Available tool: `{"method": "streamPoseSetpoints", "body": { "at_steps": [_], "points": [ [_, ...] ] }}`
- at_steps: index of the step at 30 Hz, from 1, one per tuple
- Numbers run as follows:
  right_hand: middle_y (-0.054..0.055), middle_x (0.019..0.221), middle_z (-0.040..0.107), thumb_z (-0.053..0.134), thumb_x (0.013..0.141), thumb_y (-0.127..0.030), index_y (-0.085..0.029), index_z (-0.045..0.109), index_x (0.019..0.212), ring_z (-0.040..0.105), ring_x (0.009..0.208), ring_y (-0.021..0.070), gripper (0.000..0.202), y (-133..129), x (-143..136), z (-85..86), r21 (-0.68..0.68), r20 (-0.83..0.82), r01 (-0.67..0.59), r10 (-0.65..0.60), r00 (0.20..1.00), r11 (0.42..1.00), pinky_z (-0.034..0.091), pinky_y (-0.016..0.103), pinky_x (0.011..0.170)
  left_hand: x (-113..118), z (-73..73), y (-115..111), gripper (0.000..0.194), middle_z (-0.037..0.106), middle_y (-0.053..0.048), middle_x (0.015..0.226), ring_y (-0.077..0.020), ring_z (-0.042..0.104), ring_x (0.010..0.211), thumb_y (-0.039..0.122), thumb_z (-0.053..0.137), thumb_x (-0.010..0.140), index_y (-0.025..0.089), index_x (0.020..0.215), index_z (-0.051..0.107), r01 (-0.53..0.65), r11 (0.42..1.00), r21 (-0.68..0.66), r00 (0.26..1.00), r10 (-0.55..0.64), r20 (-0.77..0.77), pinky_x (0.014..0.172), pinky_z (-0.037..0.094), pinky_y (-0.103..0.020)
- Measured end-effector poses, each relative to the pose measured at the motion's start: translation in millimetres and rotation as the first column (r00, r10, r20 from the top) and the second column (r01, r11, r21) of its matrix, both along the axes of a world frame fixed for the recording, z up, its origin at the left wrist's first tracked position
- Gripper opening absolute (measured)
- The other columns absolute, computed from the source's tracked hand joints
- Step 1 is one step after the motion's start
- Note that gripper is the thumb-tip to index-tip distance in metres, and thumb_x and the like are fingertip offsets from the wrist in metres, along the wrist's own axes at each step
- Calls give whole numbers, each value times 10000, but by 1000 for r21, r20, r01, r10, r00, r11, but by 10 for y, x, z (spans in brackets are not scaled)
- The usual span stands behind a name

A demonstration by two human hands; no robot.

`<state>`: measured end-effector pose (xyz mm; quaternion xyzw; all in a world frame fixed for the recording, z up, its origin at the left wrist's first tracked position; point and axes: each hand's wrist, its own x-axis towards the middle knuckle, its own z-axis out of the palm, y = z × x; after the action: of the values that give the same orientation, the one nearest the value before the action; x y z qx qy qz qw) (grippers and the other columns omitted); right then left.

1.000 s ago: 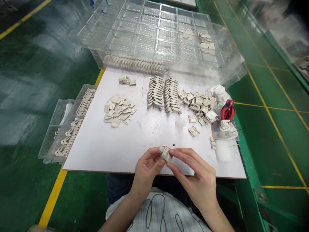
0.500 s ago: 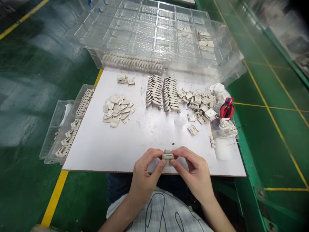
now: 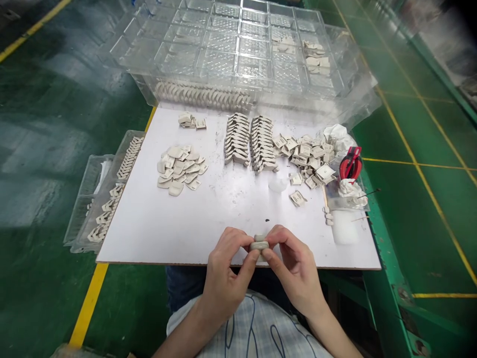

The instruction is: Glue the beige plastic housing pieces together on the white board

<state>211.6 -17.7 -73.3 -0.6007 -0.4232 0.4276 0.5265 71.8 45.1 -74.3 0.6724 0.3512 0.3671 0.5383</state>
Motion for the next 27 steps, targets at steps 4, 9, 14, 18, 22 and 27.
{"method": "streamPoseSetpoints", "body": {
  "at_steps": [4,9,14,18,22,27],
  "points": [
    [2,783,534,603,958,-294,-224,581,871,501,747,156,113,11,-13,-10,1,8,14,-14,1000,1000,407,284,661,-6,4,14,132,610,-39,796,-194,561,779,223,531,973,216,872,615,15,1000,-25,1000,-15,2,696,466,-327],
    [5,793,554,613,952,-305,-231,609,883,514,762,161,101,10,0,-37,1,17,12,-12,1000,1000,420,284,677,-5,-4,17,138,594,-35,794,-191,543,771,235,517,981,217,880,609,8,999,-32,1000,-7,5,688,450,-324],
    [5,793,580,640,940,-293,-236,651,899,540,764,157,71,5,11,-59,0,37,17,-17,999,1000,434,278,683,-5,3,4,148,562,-22,781,-181,522,765,221,512,983,216,855,586,17,999,-51,1000,-16,20,681,429,-316],
    [5,776,566,641,939,-298,-227,631,860,526,749,158,107,13,-12,-34,-7,26,44,-44,999,999,416,282,658,8,-4,-17,150,554,-16,772,-176,514,758,215,517,981,216,842,573,-10,999,-37,1000,11,23,669,420,-310],
    [3,765,555,634,941,-296,-225,627,849,516,737,158,117,17,-40,8,23,-13,50,-49,999,999,406,290,644,23,-31,-48,143,556,-11,775,-172,515,754,231,519,990,223,853,560,-39,999,-2,999,39,29,658,419,-306],
    [-9,780,542,617,956,-260,-241,617,872,492,731,142,87,21,-86,28,47,-45,64,-61,997,997,382,279,627,50,-77,-90,142,548,-3,798,-160,506,766,201,503,998,225,868,556,-74,997,10,996,73,58,663,409,-298]
  ]
}}
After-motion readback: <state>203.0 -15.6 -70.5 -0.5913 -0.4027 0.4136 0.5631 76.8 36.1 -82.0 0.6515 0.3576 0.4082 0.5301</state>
